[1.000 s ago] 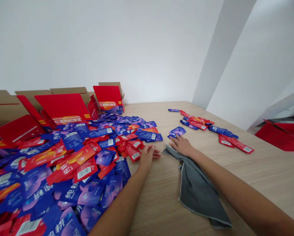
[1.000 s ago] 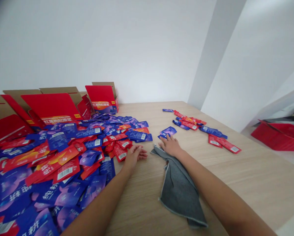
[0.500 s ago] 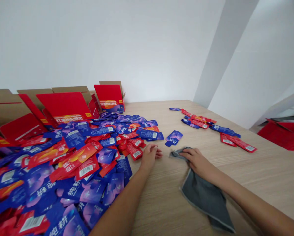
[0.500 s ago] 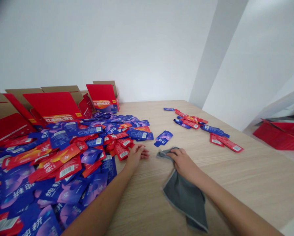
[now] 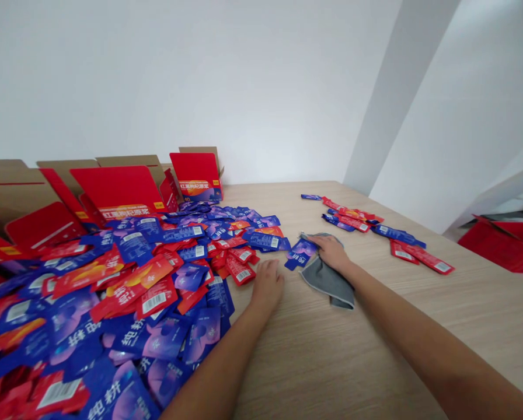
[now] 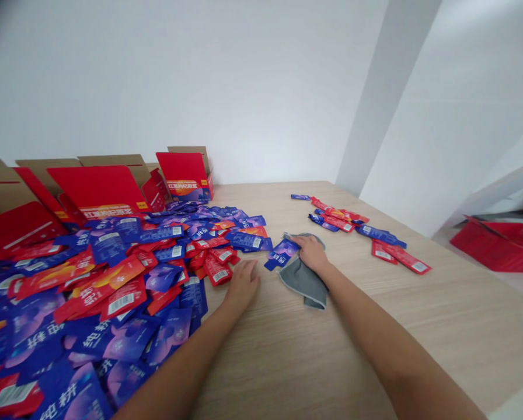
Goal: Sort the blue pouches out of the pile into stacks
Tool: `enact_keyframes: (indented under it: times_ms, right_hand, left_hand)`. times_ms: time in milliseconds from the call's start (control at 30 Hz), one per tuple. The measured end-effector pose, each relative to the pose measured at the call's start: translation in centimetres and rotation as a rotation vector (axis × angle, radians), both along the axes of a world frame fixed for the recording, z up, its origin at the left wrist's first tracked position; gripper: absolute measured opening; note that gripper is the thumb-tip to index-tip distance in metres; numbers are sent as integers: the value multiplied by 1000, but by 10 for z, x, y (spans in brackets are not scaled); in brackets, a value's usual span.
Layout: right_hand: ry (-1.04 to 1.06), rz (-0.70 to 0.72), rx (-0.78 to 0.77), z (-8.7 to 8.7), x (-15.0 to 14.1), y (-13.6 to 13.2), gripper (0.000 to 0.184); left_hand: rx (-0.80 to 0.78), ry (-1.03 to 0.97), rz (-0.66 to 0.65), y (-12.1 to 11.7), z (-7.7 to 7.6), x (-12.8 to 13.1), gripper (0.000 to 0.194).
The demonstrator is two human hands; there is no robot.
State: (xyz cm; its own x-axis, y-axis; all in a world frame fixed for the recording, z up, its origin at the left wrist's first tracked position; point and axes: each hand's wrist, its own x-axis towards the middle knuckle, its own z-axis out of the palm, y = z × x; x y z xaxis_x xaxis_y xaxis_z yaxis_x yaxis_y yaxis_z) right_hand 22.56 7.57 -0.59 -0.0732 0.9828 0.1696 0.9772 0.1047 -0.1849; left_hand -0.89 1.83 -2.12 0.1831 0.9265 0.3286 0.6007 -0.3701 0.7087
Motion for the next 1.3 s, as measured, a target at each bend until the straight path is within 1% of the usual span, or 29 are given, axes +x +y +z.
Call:
enact_keyframes:
  times_ms: [67, 133, 200, 267, 367, 400, 433, 467, 500, 533, 567, 600, 667, 767, 833, 933, 1033, 1100, 1200, 1300]
  right_hand:
    - [-39, 20, 41, -7, -10, -15, 55]
    - [-50, 64, 92, -12, -17, -31, 54]
    - [25, 136, 117, -15, -20, -44, 55]
    - [171, 152, 135, -13, -21, -53, 56]
    - [363, 65, 253, -5, -25, -61, 54]
    - [383, 76, 307, -3, -30, -63, 53]
    - [374, 127, 346, -1, -38, -66, 52]
    - [335, 207, 354, -1, -47, -68, 52]
    - [275, 290, 329, -2, -57, -71, 53]
    - [199, 353, 272, -3, -66, -74, 54]
    - [122, 385, 206, -5, -74, -75, 56]
    - [49, 388, 147, -7, -79, -76, 58]
    - [-59, 328, 79, -9, -78, -72, 58]
    - [-129, 169, 51, -6, -54, -58, 56]
    - [-137, 94, 28, -3, -36, -49, 56]
    - [-110, 94, 14, -2, -23, -45, 58]
    - [-64, 149, 39, -5, -28, -50, 59]
    - [-39, 200, 60, -7, -34, -55, 59]
    - [-7, 255, 86, -6, -44, -62, 57]
    - [47, 280, 94, -3, -55, -69, 55]
  left_hand:
    - [42, 181, -1, -5, 4, 1, 40]
    - [59, 305, 20, -8, 8, 3, 43]
    - [49, 378, 48, -10, 11, 4, 41]
    - [26, 407, 61, -9, 12, 4, 35]
    - [29, 390, 48, -8, 10, 3, 24]
    - [42, 371, 34, -7, 9, 2, 22]
    - [57, 347, 5, -6, 7, 2, 22]
    - [70, 322, -40, -5, 5, 2, 25]
    - [80, 300, -96, -4, 3, 2, 28]
    - [85, 285, -156, -4, 1, 2, 32]
    - [87, 277, -208, -3, 0, 2, 35]
    - [88, 275, -241, -3, -1, 3, 38]
    - [89, 275, -252, -2, -2, 4, 40]
    - [67, 288, -237, -2, -4, 6, 41]
    - [66, 274, -226, -3, -5, 5, 39]
    - [83, 269, -185, -6, -4, 5, 38]
    - [99, 372, -126, -9, 0, 6, 50]
    - [124, 453, -94, -9, 4, 8, 53]
    - [164, 573, -83, -7, 7, 11, 43]
    - [215, 651, -122, -3, 11, 10, 32]
